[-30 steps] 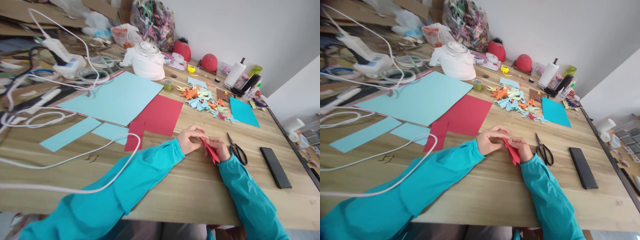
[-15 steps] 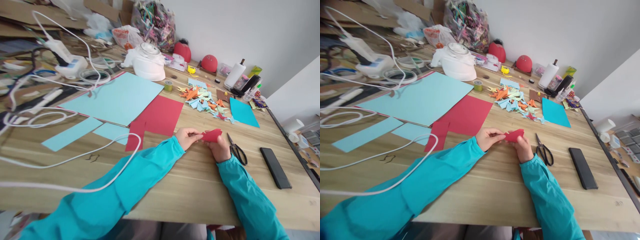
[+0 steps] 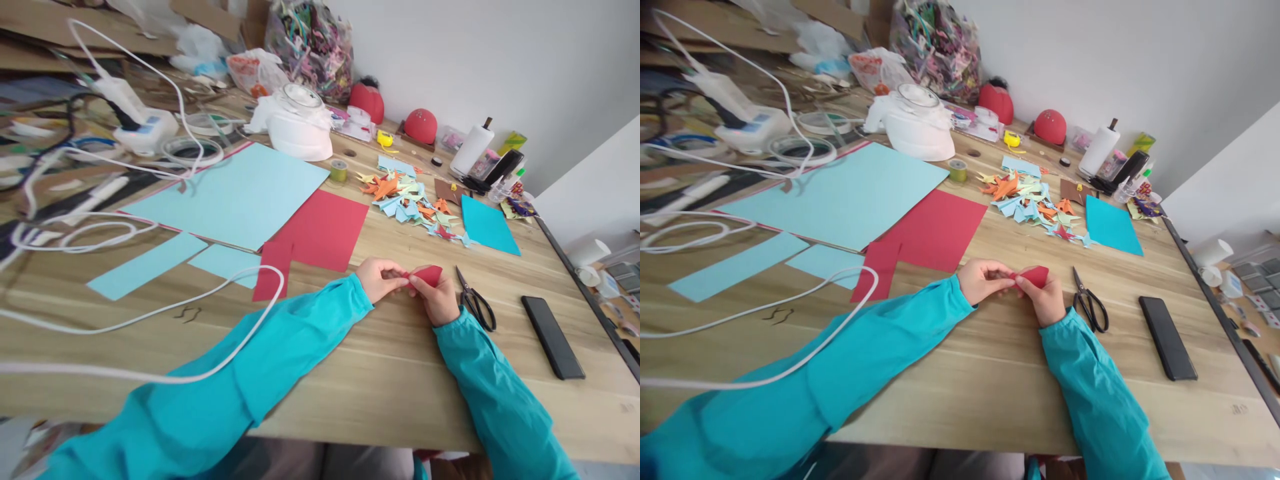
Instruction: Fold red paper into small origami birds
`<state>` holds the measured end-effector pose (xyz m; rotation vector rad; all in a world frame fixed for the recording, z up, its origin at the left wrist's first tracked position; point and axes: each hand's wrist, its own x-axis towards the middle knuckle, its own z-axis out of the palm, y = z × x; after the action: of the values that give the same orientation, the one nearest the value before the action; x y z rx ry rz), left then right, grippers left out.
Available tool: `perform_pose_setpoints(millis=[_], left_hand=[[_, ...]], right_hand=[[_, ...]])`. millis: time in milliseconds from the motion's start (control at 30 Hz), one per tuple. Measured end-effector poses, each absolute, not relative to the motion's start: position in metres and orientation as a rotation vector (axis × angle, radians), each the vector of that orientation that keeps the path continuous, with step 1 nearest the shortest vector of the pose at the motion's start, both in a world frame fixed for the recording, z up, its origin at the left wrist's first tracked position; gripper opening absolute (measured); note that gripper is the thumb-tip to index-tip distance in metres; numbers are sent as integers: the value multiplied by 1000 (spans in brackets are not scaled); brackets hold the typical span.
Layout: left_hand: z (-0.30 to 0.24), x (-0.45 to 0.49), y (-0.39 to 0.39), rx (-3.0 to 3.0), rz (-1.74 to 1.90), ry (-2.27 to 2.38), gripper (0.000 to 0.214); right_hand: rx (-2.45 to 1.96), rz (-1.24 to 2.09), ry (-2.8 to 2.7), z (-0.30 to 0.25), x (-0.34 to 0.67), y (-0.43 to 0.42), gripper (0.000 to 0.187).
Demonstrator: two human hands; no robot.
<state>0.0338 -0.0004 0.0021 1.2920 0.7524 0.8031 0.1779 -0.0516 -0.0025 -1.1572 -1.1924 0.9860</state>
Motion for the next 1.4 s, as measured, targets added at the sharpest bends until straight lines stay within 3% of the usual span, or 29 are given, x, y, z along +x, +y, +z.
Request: perform_pose_setpoints(millis=[267,533,767,1100,1400], left_hand=[[11,33,-2,1226,742,788,5],[6,33,-1,1242,726,797,6],[9,31,0,1228,765,768,10],[0,32,0,1321,894,797,21],[5,32,-1,1255,835,748,5]], right_hand=[[-1237,988,-1188,-4,179,-52,22],[-1294,1052,-1041,-10,178,-50,50],[-1246,1026,-1209,-4,178,-53,19],[-1224,928,-1214,0,176,-53,14],[-1223,964,-1179,-7,180,-52,13]])
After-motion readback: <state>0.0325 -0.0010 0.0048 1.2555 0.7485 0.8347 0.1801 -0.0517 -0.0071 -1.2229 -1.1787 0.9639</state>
